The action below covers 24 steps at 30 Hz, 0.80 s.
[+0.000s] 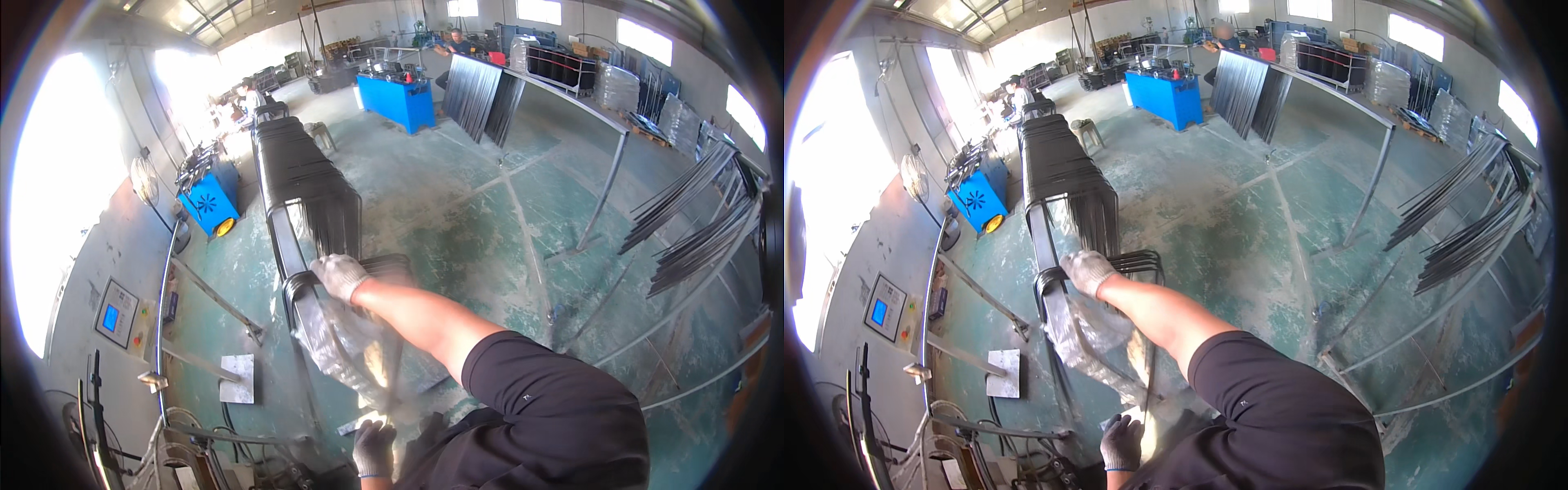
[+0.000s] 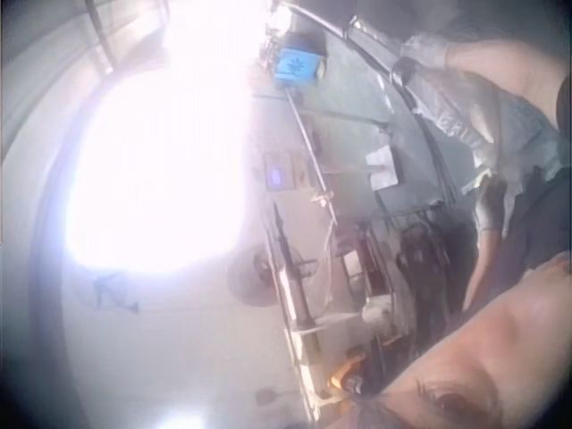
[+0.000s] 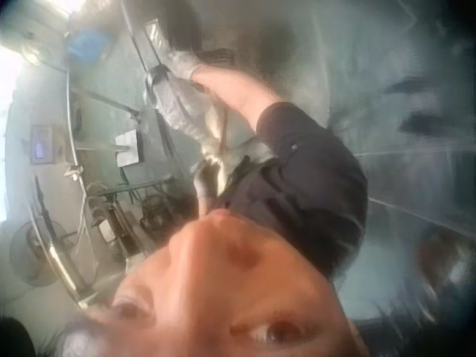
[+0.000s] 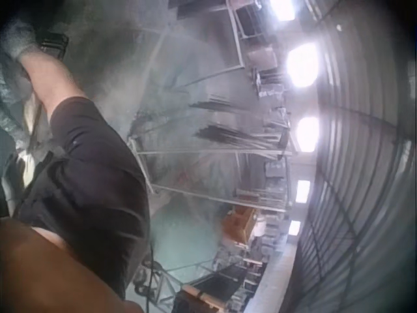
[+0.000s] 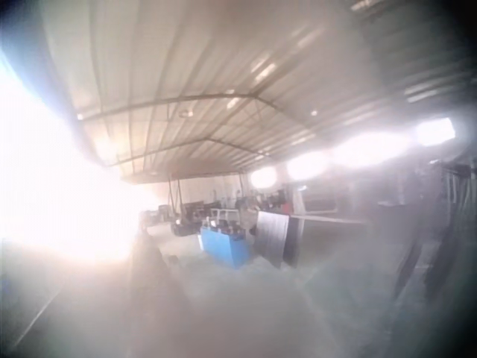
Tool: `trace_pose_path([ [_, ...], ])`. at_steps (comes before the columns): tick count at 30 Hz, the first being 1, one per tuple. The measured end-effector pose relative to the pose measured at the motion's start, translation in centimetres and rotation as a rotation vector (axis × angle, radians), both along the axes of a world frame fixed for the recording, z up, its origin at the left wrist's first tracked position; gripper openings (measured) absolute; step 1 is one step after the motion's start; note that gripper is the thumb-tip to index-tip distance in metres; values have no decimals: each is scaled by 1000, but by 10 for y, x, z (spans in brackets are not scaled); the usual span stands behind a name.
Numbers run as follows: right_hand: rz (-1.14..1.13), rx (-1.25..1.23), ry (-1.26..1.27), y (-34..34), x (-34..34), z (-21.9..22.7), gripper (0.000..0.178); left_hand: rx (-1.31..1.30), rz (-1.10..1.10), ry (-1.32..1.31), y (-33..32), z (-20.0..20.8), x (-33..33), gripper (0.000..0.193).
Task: The person picks up straight metal rods, feeds them into a bending machine, and removes the bent rods. They then measure one bent rod on a wooden table using a tape measure and place the finished pieces onto a rack.
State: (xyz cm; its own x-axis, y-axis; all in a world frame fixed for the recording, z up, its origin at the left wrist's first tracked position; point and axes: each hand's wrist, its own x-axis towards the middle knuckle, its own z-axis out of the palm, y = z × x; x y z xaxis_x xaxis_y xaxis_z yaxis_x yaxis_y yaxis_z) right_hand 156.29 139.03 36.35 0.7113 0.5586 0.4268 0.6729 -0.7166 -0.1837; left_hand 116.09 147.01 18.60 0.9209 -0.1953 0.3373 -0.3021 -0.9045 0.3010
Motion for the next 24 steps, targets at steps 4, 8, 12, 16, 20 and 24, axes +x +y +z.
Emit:
trace_pose_path([
  [4,32,-98,-41,25,55,27,22,-145,-7,3,11,-14,49,13],
  [8,18,-214,-66,67,107,45,28,-184,-133,46,23,-91,64,19],
  [12,219,-220,-230,39,109,63,43,-319,14,208,-18,-110,107,16],
  [16,439,167,-419,-55,134,25,38,-605,228,454,-64,-136,175,19],
  [20,500,243,87,-157,165,-47,38,-509,339,638,-106,-130,266,22],
  [24,440,177,312,-275,194,-94,26,205,9,845,-150,-126,350,27],
])
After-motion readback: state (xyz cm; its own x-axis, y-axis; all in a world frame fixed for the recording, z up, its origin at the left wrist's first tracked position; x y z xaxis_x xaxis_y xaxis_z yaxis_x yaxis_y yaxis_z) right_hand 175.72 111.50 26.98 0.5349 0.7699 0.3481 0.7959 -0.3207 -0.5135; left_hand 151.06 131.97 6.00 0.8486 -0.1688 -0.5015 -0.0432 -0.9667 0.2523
